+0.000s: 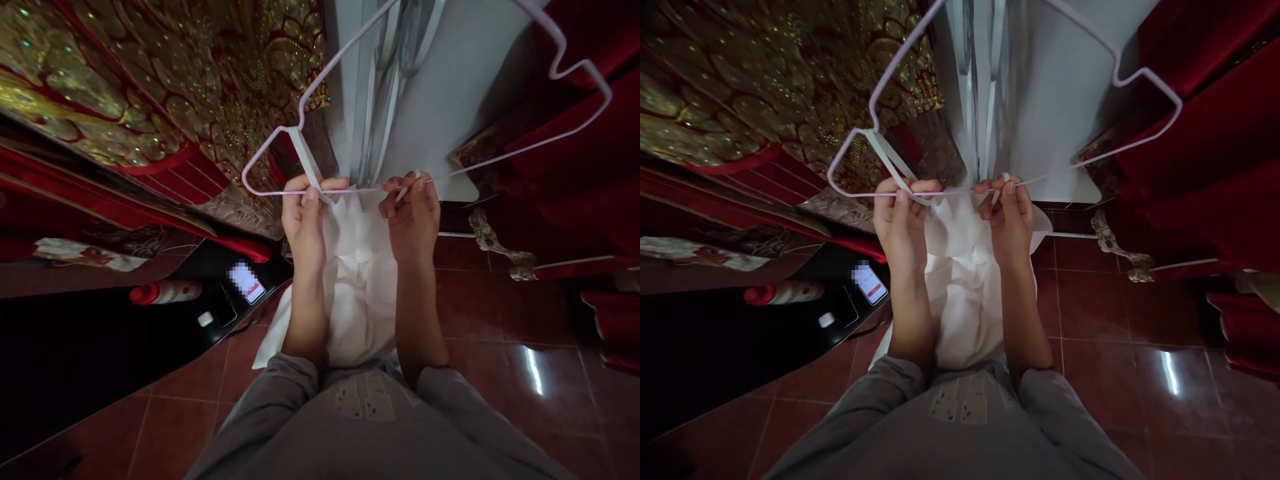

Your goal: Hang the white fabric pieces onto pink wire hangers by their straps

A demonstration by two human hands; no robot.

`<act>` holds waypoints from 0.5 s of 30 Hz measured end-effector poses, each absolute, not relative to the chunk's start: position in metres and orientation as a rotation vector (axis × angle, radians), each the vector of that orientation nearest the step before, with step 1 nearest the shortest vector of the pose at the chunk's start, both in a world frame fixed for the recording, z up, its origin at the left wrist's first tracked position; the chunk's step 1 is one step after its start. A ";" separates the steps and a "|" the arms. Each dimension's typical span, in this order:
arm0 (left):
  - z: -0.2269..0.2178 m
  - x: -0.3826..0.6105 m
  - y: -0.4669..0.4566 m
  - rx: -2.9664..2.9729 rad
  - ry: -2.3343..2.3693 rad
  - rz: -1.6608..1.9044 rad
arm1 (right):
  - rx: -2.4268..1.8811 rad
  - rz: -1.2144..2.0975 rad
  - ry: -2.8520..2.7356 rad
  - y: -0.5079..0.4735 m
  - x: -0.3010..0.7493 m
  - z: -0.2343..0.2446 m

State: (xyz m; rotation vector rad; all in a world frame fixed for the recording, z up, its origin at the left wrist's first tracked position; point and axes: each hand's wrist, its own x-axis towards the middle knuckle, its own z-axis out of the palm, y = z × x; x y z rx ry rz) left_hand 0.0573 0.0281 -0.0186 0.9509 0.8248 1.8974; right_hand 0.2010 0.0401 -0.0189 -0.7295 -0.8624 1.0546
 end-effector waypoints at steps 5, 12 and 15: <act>-0.017 0.053 0.034 1.021 0.887 1.941 | -0.776 1.054 -0.909 0.035 0.198 -0.017; -0.010 0.033 0.041 1.038 0.850 1.986 | -0.852 0.689 -0.618 0.033 0.230 -0.012; -0.007 0.028 0.042 1.031 0.833 1.957 | -0.877 0.516 -0.477 0.030 0.261 0.002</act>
